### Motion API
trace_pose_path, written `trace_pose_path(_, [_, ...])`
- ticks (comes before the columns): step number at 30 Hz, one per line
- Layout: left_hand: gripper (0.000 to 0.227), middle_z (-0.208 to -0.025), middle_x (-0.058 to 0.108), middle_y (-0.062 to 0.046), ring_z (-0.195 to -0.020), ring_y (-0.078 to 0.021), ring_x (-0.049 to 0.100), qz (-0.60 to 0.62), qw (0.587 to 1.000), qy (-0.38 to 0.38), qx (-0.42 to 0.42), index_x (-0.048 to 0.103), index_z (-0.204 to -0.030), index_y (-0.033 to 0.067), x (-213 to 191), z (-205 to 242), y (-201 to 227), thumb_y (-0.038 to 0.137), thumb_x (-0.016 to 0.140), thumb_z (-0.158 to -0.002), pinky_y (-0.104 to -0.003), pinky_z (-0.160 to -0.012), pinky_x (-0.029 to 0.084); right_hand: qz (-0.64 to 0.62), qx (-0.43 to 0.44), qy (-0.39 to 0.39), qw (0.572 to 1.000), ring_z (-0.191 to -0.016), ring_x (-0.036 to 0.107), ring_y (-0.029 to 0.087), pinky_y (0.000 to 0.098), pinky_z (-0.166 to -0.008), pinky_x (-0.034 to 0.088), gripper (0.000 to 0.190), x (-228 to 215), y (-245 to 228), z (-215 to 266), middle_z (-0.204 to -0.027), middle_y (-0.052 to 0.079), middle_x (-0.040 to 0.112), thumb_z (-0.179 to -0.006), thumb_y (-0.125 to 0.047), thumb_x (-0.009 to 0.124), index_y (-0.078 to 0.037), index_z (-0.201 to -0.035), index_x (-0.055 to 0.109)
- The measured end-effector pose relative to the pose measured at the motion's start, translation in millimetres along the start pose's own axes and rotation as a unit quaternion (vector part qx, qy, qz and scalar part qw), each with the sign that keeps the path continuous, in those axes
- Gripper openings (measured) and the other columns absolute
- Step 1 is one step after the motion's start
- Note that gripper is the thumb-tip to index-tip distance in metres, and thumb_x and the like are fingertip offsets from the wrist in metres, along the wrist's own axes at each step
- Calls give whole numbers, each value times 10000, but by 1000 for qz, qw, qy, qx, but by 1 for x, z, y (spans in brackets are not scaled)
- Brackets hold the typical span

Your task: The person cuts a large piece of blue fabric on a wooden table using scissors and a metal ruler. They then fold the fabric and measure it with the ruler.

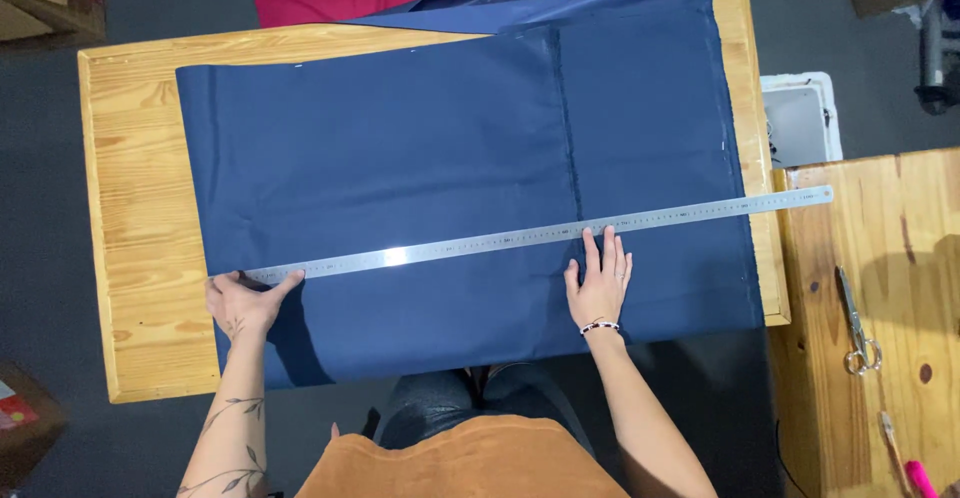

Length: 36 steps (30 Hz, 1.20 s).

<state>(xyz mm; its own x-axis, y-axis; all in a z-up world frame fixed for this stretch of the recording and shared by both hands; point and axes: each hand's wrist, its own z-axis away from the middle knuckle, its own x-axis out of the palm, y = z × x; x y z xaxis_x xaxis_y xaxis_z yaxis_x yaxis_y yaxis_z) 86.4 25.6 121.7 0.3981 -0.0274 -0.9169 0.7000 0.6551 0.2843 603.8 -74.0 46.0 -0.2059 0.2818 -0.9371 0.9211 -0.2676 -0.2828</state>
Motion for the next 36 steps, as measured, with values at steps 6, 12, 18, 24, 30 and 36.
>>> trace_pose_path(6, [1042,-1330,495,-290,-1235,-496,555,6,1000,0,-5,489,-1345,50,1,-1,-1,655,926,-618,-572,-985,494,-5,-12,17,1000,-1497,355,300,522,-1237,206,556,3,0,1,-1647,105,372,-968,-293,584,-237,-1518,525])
trace_pose_path(12, [1009,-1364,448,-296,-1230,-509,550,11,1000,-1,-3,482,-1331,10,-2,3,2,607,934,-654,-608,-954,512,-10,-9,24,1000,-1500,352,310,531,-1235,199,560,5,-1,1,-1646,113,369,-963,-271,586,-224,-1518,525])
trace_pose_path(18, [1035,-1360,472,-270,-1246,-487,536,2,1000,18,17,498,-1283,34,7,-5,-9,666,929,-586,-574,-998,492,-8,-11,28,1000,-1481,372,334,545,-1227,208,572,5,-3,0,-1624,137,392,-926,-253,607,-200,-1491,539])
trace_pose_path(24, [992,-1409,433,-277,-1275,-487,504,24,999,14,16,486,-1272,19,7,0,-5,627,934,-629,-593,-1005,477,-13,-7,34,999,-1478,375,337,548,-1230,204,567,1,-8,-2,-1607,142,406,-922,-248,609,-195,-1483,541])
trace_pose_path(30, [1024,-1489,383,-304,-1353,-504,432,46,998,35,25,481,-1266,40,14,-2,-13,625,951,-570,-575,-1112,400,-16,14,11,1000,-1416,425,353,586,-1198,272,612,1,-5,-7,-1557,127,424,-821,-233,663,-207,-1423,559])
trace_pose_path(36, [1007,-1493,401,-284,-1375,-482,414,58,995,79,36,511,-1237,56,9,9,-11,636,959,-546,-569,-1146,371,10,35,1,999,-1334,509,341,585,-1132,392,638,22,13,-13,-1480,78,476,-738,-267,702,-271,-1363,576])
